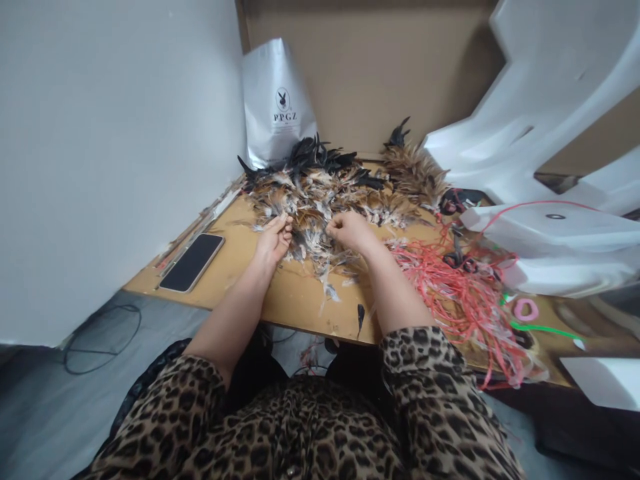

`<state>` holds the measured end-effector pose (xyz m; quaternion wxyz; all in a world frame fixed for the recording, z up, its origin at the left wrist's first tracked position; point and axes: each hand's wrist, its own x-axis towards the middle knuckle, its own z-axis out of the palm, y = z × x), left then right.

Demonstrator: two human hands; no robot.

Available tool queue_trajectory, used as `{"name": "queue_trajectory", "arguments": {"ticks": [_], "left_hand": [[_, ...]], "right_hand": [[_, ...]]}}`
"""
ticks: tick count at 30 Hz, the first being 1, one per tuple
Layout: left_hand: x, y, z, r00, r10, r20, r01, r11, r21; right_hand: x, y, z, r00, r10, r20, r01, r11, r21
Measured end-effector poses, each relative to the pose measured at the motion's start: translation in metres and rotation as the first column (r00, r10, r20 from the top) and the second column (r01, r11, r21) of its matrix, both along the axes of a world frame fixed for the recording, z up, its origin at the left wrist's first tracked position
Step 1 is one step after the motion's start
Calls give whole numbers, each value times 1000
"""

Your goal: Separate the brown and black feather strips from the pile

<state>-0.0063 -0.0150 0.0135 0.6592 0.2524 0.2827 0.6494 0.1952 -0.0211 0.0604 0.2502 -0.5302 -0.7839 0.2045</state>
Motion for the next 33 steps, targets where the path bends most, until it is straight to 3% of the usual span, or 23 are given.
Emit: {"name": "queue_trajectory", "arguments": {"ticks": [6, 9, 13, 16, 23, 25, 28, 33], "left_hand": [[5, -8, 2, 971, -234, -60, 236, 971, 36], [8, -11, 1, 951, -291, -106, 292, 956, -9], [7, -6, -4, 963, -249, -103, 246, 968, -47], [4, -2, -8, 978, -187, -87, 182, 981, -66], [3, 0, -10, 978, -188, -89, 183, 981, -64], [3, 0, -10, 977, -188, -98, 181, 981, -76], [3, 0, -11, 977, -183, -110, 174, 981, -87], [5, 0, -12, 976, -178, -128, 167, 981, -94]], "right_hand": [[-6, 26, -12, 988, -134, 76, 130, 990, 54], [-8, 32, -17, 995, -93, 40, 92, 995, 26], [-12, 29, -20, 997, 23, -74, -33, 990, -137], [-17, 25, -22, 998, 19, -64, -32, 976, -214], [-33, 24, -31, 996, -77, 36, 81, 989, -123], [-32, 25, -31, 998, -64, -21, 61, 988, -140], [-23, 28, -28, 970, -62, -233, 2, 969, -246], [-8, 33, -23, 804, -175, -568, -127, 883, -453]]}}
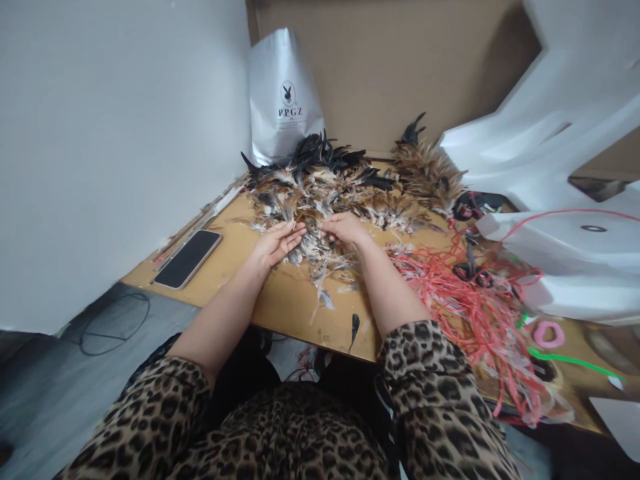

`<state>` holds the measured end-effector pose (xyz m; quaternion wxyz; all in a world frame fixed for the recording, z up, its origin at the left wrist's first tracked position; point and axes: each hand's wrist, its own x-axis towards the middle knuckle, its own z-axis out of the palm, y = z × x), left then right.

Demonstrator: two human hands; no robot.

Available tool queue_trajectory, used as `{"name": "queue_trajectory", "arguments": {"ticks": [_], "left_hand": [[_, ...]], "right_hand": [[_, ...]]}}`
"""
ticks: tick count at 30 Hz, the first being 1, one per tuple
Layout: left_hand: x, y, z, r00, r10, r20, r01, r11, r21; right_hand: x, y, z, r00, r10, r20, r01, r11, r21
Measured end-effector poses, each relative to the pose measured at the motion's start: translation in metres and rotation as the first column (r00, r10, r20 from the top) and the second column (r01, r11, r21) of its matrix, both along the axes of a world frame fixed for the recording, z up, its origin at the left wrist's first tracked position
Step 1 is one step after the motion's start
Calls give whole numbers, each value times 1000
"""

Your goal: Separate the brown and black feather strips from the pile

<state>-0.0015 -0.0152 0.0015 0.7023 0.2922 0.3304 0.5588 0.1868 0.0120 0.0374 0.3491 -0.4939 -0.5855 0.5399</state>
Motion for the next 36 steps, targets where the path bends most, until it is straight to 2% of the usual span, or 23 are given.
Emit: {"name": "queue_trajectory", "arguments": {"ticks": [5, 9, 14, 23, 29, 36], "left_hand": [[1, 0, 2, 1000, 9, -28, -9, 1000, 4], [2, -2, 5, 998, -26, -48, 27, 999, 22], [4, -7, 9, 993, -95, -74, 95, 995, -10], [5, -7, 7, 987, -161, -11, 160, 986, -55], [5, -10, 12, 984, -180, 17, 181, 979, -94], [7, -10, 11, 985, -174, 13, 174, 981, -87]], "right_hand": [[-1, -2, 2, 957, 7, -290, -35, 995, -91], [-9, -7, 6, 925, 55, -376, -87, 994, -67], [-20, -12, 5, 928, 48, -369, -47, 999, 12], [-30, -8, -13, 964, 41, -263, 10, 982, 190], [-35, -7, -16, 985, 9, -172, 31, 974, 227], [-36, -10, -13, 963, 24, -268, 29, 981, 191]]}}
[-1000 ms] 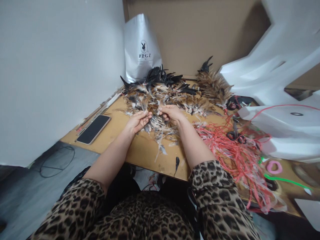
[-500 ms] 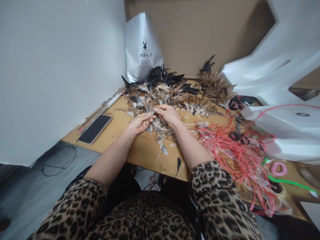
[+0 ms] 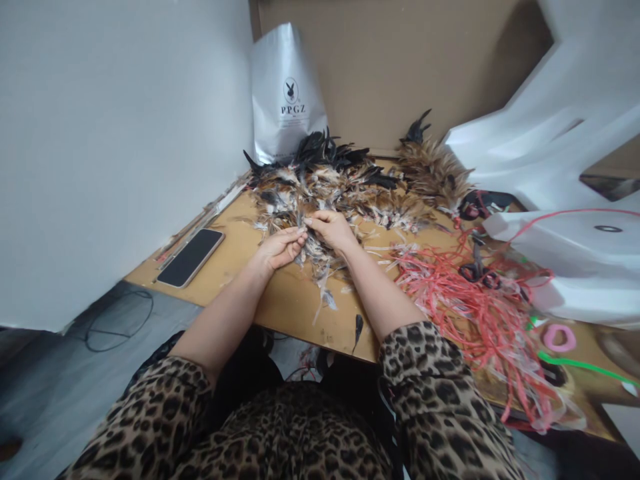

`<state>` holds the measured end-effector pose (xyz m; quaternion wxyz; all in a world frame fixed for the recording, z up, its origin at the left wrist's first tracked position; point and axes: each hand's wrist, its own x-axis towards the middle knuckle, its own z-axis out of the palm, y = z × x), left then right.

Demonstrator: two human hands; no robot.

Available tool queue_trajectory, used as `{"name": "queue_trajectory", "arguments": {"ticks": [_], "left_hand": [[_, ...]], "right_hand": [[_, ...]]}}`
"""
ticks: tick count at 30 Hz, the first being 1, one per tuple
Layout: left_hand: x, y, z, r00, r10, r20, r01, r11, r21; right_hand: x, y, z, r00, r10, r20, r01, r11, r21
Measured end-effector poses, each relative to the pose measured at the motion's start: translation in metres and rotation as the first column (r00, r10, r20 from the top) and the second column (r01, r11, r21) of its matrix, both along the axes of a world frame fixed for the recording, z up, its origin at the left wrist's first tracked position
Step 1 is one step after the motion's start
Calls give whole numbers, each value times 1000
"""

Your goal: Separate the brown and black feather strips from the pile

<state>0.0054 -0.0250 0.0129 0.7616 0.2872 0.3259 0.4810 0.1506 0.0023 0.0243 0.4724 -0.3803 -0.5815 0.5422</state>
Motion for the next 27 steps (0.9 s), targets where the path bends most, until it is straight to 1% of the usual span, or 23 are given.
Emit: {"name": "queue_trajectory", "arguments": {"ticks": [2, 4, 7, 9, 11, 13, 19, 24, 27], "left_hand": [[0, 1, -1, 999, 49, -11, -48, 998, 30], [0, 3, -2, 993, 112, -35, -109, 992, 68], [1, 5, -4, 980, 181, -76, -172, 978, 121], [1, 6, -6, 976, 196, -99, -179, 971, 157], [2, 6, -7, 975, 190, -118, -167, 968, 185], [1, 5, -7, 979, 166, -120, -141, 971, 195], [0, 2, -4, 993, 72, -89, -56, 984, 170], [1, 4, -6, 987, 94, -133, -67, 979, 191], [0, 4, -7, 987, 104, -123, -73, 970, 232]], "right_hand": [[-2, -3, 3, 998, -34, -53, 33, 999, -29], [-3, -7, 7, 994, -78, -73, 74, 996, -53], [-5, -13, 13, 994, -106, -21, 105, 993, -47], [-7, -15, 16, 992, -125, 28, 126, 992, -17], [-7, -16, 17, 987, -144, 65, 144, 990, 15], [-8, -16, 16, 987, -147, 65, 146, 989, 18], [-7, -10, 10, 994, -99, -55, 96, 994, -50], [-7, -9, 7, 995, -81, -57, 77, 994, -73], [-5, -10, 8, 999, -29, -29, 27, 998, -65]]}}
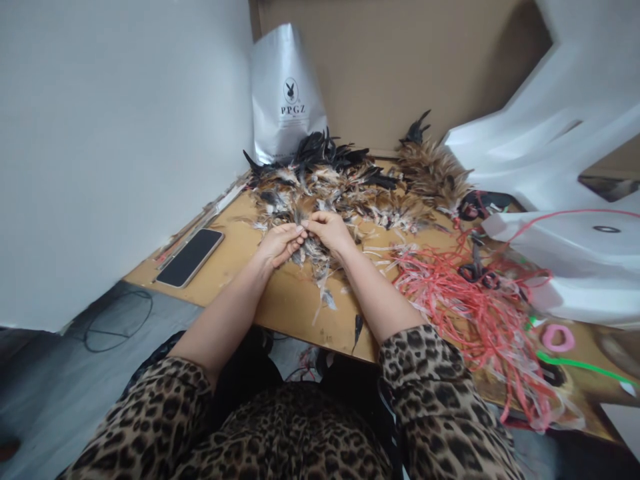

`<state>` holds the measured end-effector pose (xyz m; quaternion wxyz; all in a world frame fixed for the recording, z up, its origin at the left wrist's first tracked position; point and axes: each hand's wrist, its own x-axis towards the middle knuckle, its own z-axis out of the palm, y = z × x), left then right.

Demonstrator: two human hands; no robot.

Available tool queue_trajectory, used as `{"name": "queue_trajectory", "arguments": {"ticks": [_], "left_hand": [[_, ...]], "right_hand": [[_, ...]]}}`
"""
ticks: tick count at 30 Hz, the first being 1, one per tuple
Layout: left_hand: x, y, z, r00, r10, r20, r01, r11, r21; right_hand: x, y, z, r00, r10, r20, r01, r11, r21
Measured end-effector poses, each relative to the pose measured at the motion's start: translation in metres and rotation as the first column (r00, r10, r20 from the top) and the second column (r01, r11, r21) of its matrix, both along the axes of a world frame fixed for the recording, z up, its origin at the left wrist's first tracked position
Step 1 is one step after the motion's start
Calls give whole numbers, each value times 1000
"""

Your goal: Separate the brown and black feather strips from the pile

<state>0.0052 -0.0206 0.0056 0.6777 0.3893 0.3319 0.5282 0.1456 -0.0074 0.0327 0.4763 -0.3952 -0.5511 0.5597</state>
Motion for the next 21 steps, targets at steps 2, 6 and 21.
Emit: {"name": "queue_trajectory", "arguments": {"ticks": [2, 6, 21], "left_hand": [[-1, 0, 1, 1000, -10, 19, 10, 1000, 16], [-2, 0, 3, 998, -24, 60, 24, 1000, 0], [-4, -2, 4, 997, -64, 51, 63, 997, 37]], "right_hand": [[3, 0, 1, 997, 78, -6, -78, 997, 6], [7, 4, -1, 976, 160, -145, -172, 982, -72], [3, 5, -7, 981, 107, 164, -129, 984, 127]]}}
